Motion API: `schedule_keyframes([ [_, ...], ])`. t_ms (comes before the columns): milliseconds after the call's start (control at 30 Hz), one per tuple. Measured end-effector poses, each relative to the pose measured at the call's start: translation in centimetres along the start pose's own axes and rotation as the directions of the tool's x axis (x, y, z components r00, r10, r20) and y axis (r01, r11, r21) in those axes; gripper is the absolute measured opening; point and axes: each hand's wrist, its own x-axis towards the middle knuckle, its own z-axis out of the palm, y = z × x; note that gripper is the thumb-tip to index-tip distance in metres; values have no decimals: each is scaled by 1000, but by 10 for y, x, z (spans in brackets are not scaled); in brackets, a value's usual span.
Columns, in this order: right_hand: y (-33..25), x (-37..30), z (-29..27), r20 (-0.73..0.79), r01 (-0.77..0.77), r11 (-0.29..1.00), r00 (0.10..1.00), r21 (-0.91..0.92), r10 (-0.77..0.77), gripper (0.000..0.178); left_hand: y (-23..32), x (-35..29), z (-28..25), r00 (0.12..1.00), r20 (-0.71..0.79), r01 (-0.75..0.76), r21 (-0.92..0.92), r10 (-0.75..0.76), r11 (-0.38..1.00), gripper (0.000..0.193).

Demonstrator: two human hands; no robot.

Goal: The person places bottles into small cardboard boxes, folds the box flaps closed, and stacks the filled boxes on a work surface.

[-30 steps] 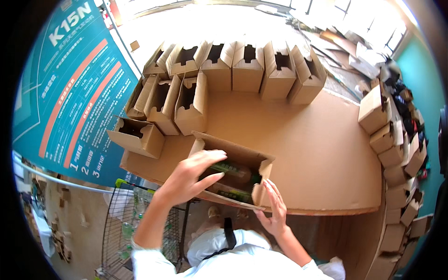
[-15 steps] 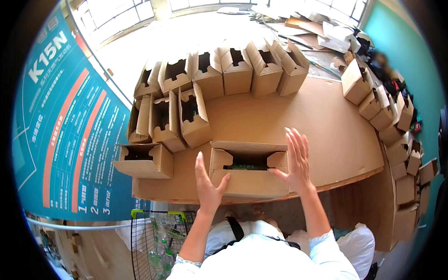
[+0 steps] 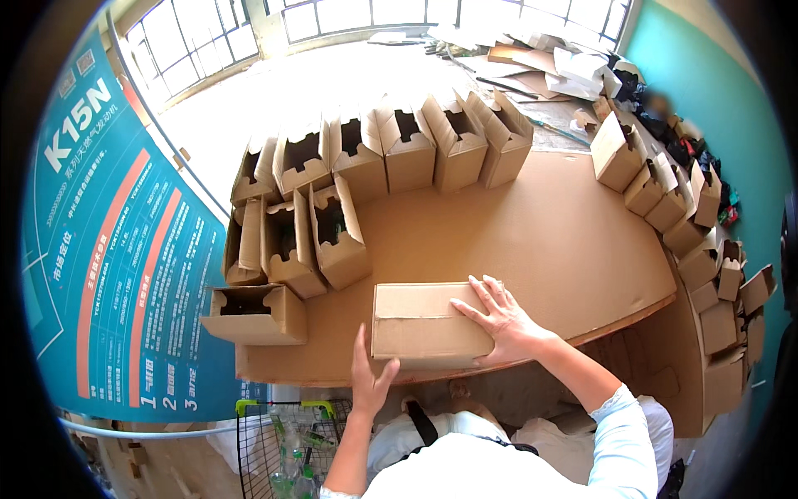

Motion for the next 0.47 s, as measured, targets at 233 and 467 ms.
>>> schedule_keyframes([
  [233,-5,6,4,-93,-35,999,995,33,38,113,-46,-49,38,754,497,656,-536,-429,532,86],
  [467,31,44,15,-235,-148,989,960,26,150,112,-79,13,89,789,411,610,-606,-456,510,101],
])
